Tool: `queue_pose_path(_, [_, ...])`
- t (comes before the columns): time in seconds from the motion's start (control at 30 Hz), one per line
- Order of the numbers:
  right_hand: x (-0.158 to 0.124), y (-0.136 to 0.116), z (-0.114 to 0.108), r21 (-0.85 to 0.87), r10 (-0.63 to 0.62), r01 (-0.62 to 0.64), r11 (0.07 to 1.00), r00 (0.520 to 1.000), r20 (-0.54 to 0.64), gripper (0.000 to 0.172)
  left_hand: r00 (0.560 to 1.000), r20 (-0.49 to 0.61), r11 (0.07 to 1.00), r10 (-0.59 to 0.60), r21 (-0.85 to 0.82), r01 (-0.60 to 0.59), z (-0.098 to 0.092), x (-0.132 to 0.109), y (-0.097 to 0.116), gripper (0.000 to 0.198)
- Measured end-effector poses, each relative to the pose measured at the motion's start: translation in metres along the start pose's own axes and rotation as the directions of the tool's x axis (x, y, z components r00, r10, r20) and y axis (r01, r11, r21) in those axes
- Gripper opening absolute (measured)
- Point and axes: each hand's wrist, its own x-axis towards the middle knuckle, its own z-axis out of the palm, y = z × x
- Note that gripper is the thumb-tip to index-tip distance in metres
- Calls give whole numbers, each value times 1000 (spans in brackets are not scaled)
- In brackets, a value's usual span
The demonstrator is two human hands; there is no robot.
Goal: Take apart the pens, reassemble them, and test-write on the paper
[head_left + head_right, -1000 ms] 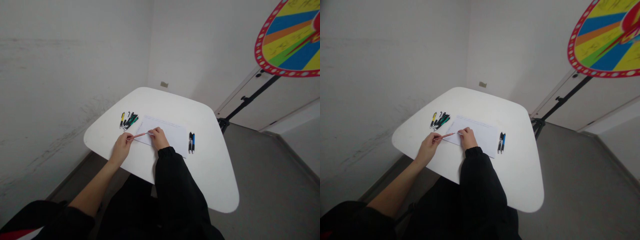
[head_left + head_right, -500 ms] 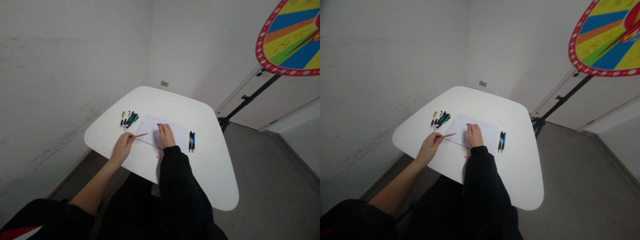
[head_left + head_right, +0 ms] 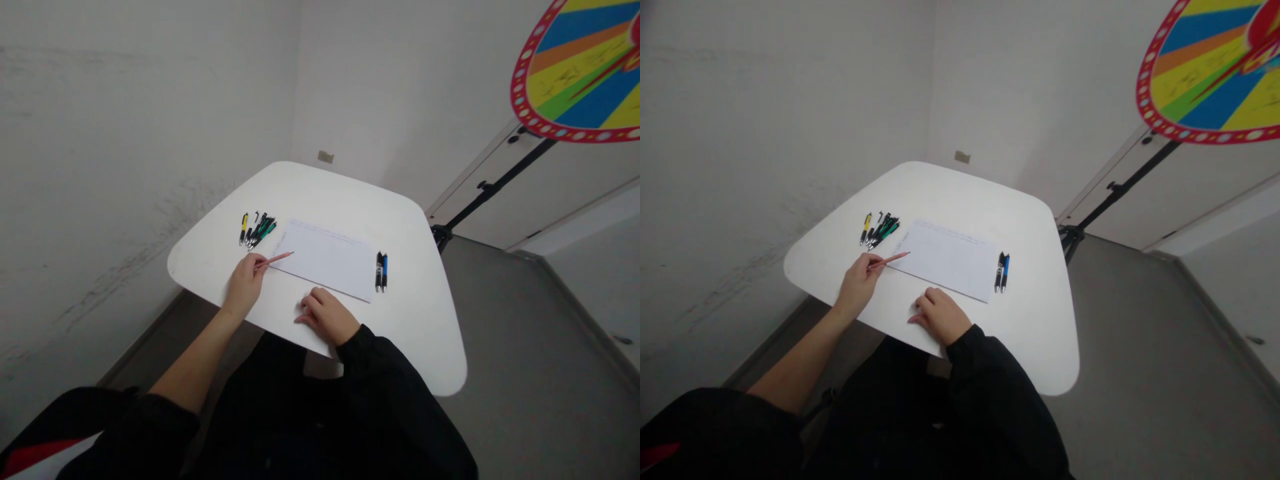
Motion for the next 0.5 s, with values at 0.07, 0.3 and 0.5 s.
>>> queue_pose_path(0.07, [0,3,0,59,19,-17,998,999,-31,21,1000,3,1000,13,-1,-13,0,0,0,6])
queue_pose_path(0.3, [-9,10,1,212,72,-48,976,991,-111,10,1000,20,1000,12,-26,-11,0,-1,1,7])
queue_pose_path(0.5, [-8,11,2,212,103,-69,975,983,-153,10,999,39,999,24,-31,-22,1,0,0,8])
